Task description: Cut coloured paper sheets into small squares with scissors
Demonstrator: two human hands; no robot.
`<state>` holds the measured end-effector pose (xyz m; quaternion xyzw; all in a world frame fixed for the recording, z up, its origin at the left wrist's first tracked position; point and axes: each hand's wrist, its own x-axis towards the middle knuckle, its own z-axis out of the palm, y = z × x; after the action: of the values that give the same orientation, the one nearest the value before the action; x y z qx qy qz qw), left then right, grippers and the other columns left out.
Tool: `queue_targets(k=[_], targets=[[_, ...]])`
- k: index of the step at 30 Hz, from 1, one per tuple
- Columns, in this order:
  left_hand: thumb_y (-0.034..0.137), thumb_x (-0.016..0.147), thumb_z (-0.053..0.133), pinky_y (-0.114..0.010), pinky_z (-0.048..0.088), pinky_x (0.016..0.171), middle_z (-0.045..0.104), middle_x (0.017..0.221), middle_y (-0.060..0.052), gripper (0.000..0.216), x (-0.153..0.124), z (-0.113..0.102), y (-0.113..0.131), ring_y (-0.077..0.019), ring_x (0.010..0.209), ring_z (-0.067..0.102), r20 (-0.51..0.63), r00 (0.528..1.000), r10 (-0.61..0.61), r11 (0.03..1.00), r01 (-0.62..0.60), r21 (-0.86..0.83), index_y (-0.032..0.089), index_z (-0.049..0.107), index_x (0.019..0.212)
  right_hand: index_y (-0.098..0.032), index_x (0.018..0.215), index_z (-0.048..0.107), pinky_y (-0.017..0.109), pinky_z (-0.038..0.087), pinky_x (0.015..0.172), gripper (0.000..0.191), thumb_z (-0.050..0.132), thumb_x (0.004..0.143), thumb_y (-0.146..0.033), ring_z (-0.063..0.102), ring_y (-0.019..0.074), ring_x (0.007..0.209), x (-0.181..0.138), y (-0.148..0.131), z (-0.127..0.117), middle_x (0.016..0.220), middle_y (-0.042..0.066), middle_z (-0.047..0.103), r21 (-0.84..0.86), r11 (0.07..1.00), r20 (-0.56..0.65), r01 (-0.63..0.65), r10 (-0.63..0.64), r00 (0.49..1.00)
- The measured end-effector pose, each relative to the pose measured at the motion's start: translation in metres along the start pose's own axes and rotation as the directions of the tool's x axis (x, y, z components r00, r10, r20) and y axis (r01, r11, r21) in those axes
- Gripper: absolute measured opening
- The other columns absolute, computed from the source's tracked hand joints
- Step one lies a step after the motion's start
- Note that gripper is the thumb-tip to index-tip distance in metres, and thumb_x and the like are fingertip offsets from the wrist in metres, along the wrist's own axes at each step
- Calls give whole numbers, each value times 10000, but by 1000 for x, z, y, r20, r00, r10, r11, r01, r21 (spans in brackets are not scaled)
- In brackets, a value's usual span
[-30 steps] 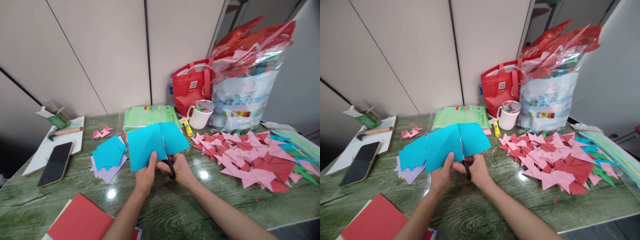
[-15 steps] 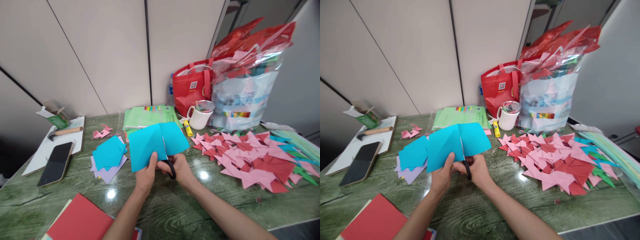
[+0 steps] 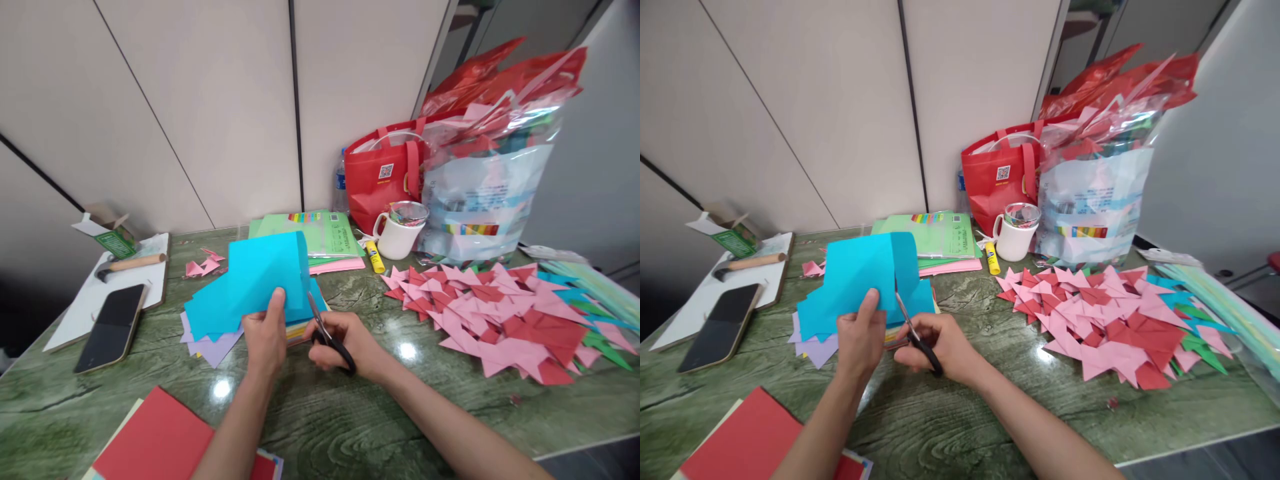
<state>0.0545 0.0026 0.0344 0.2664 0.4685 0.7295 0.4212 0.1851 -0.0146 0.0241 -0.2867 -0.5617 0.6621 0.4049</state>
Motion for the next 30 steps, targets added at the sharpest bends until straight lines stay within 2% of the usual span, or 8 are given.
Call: queue_targets(k=[5,9,12,15,20,24,27,30], targets=[[261,490,713,-213,367,472,488,507,64,250,10,-3,16,-72,477,432,-12,999,-38,989,36,-146,166,486,538,-168,795,598,235,418,435,220,668,669,-334,510,112,405,-4,-2,-1,441,-45,535,59,966,-205,251,-234,950],[196,416,716,-205,370,441,461,454,70,281,15,-7,22,-69,434,427,35,993,-111,976,116,-186,159,446,485,-181,834,580,251,455,525,148,600,748,-300,500,98,460,6,-2,-10,483,-59,518,-31,909,-655,417,-333,678],[200,424,714,-224,402,443,552,512,33,230,14,-10,25,-88,433,469,203,962,-184,974,206,-96,149,536,562,-179,876,560,276,469,617,184,585,763,-323,525,103,550,12,-3,-16,578,-43,535,-68,903,-769,424,-318,555],[200,456,720,-252,437,462,627,599,-19,271,11,-14,25,-125,462,529,385,859,-337,939,337,70,144,607,695,-184,914,544,281,456,641,236,564,775,-373,567,126,628,13,-3,-18,685,-2,608,-38,923,-744,382,-281,606],[232,535,734,-256,471,482,641,601,-38,256,8,-20,24,-155,503,581,561,662,-498,866,417,277,137,632,750,-181,859,597,221,387,508,262,662,687,-367,548,122,559,9,-2,-17,635,-6,634,106,981,-498,161,-88,863],[465,619,653,-249,450,367,619,517,-48,382,12,-23,25,-161,380,557,666,560,-493,851,468,237,120,637,780,-178,862,618,198,366,473,349,766,557,-264,557,110,550,9,-3,-14,694,-1,662,268,962,-389,62,49,920],[630,617,532,-286,471,361,647,592,-66,530,13,-20,24,-199,422,594,693,574,-436,853,510,115,135,622,780,-173,877,606,198,407,499,387,778,535,-227,586,118,585,9,-4,-13,727,19,687,377,923,-420,81,93,903],[467,684,593,-347,535,605,679,812,-49,305,8,-12,17,-214,687,652,643,688,-337,907,420,27,179,617,783,-173,869,588,203,452,523,397,781,524,-205,606,120,597,13,-3,-14,733,17,694,488,860,-503,149,138,853]])
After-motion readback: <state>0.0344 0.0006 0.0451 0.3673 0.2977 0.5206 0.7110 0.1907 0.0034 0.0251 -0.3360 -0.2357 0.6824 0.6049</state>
